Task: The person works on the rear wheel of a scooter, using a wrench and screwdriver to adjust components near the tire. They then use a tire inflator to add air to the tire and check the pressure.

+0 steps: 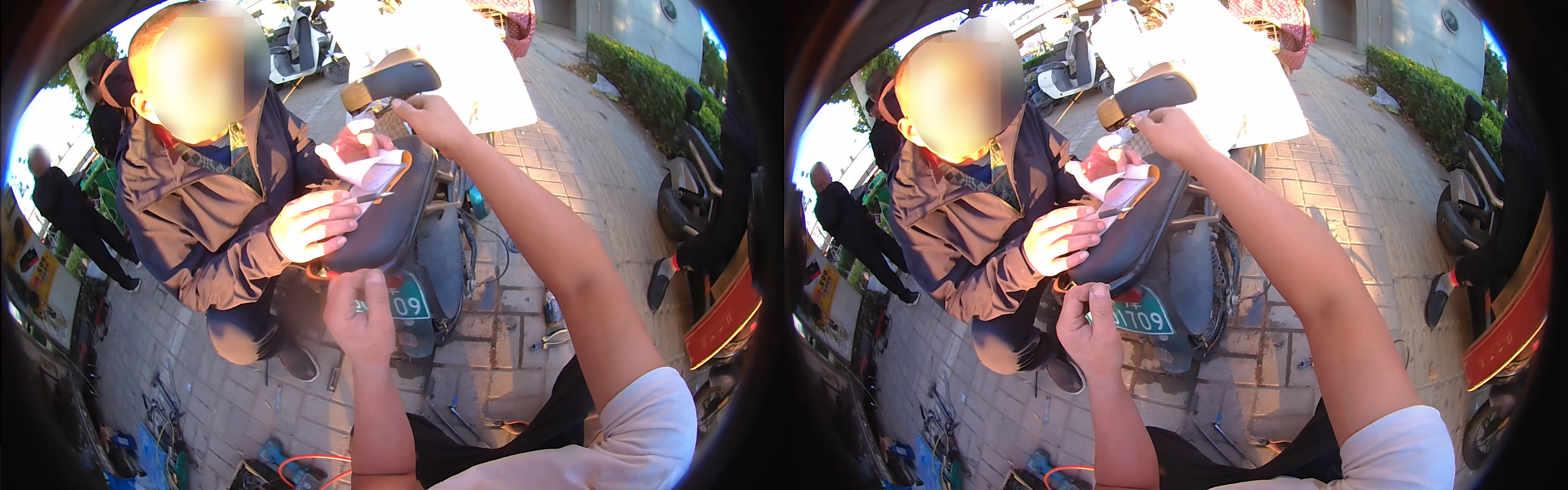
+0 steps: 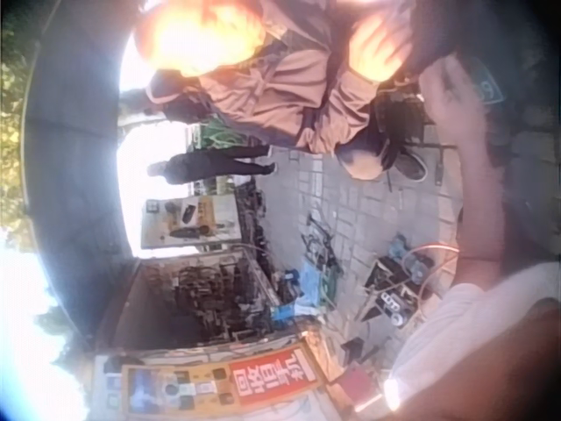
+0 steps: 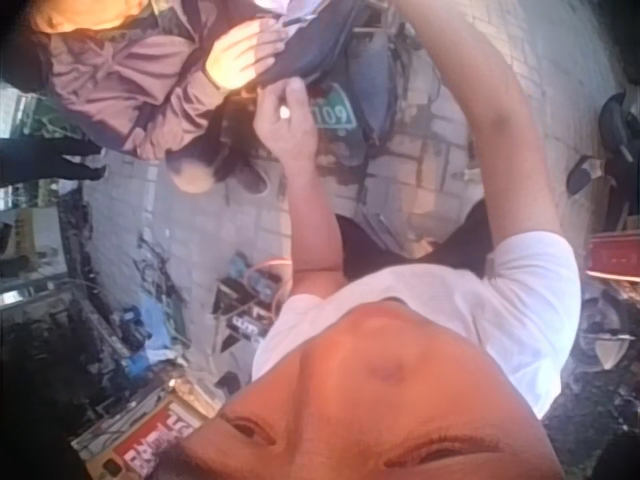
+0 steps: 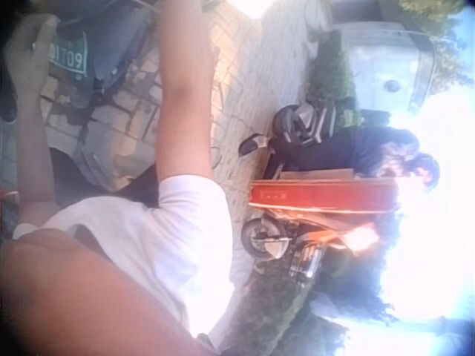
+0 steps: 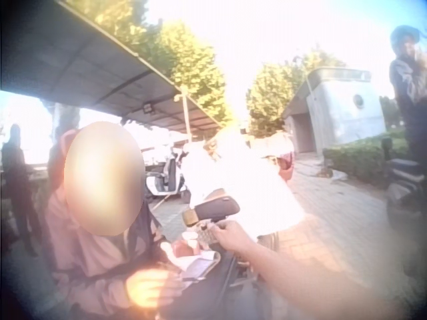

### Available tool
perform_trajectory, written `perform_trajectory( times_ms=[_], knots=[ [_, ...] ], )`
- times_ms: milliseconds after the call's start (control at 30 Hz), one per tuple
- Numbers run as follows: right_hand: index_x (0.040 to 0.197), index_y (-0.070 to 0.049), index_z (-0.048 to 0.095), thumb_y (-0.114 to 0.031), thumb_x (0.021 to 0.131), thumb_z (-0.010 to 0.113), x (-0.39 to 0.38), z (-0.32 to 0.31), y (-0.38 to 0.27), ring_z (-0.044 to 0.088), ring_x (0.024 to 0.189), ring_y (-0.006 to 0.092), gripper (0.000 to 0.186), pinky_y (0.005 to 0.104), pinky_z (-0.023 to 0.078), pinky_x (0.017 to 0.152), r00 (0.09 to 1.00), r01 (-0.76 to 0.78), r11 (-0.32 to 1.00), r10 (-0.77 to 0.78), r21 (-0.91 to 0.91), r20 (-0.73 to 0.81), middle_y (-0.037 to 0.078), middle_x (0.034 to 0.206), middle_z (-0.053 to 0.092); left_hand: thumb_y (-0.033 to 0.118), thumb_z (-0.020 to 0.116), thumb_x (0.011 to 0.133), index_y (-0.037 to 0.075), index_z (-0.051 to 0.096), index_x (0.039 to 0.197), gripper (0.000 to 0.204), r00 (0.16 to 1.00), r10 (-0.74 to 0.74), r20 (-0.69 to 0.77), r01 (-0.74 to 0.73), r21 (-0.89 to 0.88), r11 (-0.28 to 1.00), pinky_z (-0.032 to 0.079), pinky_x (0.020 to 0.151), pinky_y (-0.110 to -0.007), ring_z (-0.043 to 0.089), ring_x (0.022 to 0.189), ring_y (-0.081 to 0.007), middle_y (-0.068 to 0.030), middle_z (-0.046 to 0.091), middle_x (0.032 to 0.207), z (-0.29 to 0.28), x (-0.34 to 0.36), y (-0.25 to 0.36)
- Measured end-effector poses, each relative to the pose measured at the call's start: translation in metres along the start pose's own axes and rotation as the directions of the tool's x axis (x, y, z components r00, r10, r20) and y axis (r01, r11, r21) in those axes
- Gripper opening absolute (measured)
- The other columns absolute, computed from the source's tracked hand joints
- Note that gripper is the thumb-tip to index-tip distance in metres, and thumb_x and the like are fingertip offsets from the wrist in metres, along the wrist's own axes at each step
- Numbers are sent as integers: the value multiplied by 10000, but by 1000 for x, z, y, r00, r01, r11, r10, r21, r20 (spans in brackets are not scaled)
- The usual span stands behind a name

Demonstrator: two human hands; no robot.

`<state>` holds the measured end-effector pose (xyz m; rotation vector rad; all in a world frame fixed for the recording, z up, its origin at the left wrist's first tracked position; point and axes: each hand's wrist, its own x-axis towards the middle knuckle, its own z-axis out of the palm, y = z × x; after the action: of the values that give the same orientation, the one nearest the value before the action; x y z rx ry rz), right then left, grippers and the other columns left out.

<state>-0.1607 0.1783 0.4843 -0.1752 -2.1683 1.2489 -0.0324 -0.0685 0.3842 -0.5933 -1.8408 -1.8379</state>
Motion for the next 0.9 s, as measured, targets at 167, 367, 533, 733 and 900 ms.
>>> perform_trajectory(
  times_ms=[167, 367, 533, 733, 900],
  knots=[
    [982, 64, 668, -348, 862, 622, -55, -4, 29, 640, 818, 230, 431, 340, 491, 763, 989, 6, 1000, -10, 27, 145, 173, 865, 670, 106, 631, 886, -22, 615, 842, 136, 1000, -19, -17, 19, 5, 1000, 447, 666, -271, 556, 692, -134, -68, 593, 778, 0, -2, -4],
    [1014, 7, 672, -212, 844, 620, -73, -4, 18, 659, 849, 278, 283, 366, 500, 786, 882, 398, 917, -380, -11, 279, 176, 901, 673, 133, 632, 886, -24, 618, 849, 161, 999, -25, -37, 26, 23, 999, 451, 671, -269, 564, 695, -135, -73, 601, 779, 5, -1, -4],
    [1102, -5, 637, -171, 846, 605, -85, -35, 11, 662, 844, 260, 308, 356, 506, 762, 877, 370, 926, -377, 83, 299, 166, 930, 679, 154, 610, 887, -22, 621, 841, 182, 998, -34, -59, 37, 51, 998, 431, 658, -243, 531, 685, -102, -29, 586, 753, 3, -3, 2],
    [1094, 4, 640, -196, 888, 594, -211, -115, 85, 649, 889, 251, 290, 356, 500, 791, 842, -34, 997, 68, -73, 535, 162, 980, 675, 199, 509, 953, -41, 600, 849, 277, 944, 16, 328, 46, -182, 982, 390, 619, -237, 485, 668, -101, -62, 576, 777, -8, -15, 18],
    [985, 6, 636, -218, 851, 637, -316, -97, 102, 588, 956, 351, 261, 440, 473, 838, 918, 193, 977, -148, -87, 369, 172, 1005, 631, 179, 630, 869, 2, 634, 1011, 227, 385, -448, 807, 85, 452, 888, 489, 709, -320, 634, 799, -204, -105, 651, 855, 34, -92, -15]
  ],
)
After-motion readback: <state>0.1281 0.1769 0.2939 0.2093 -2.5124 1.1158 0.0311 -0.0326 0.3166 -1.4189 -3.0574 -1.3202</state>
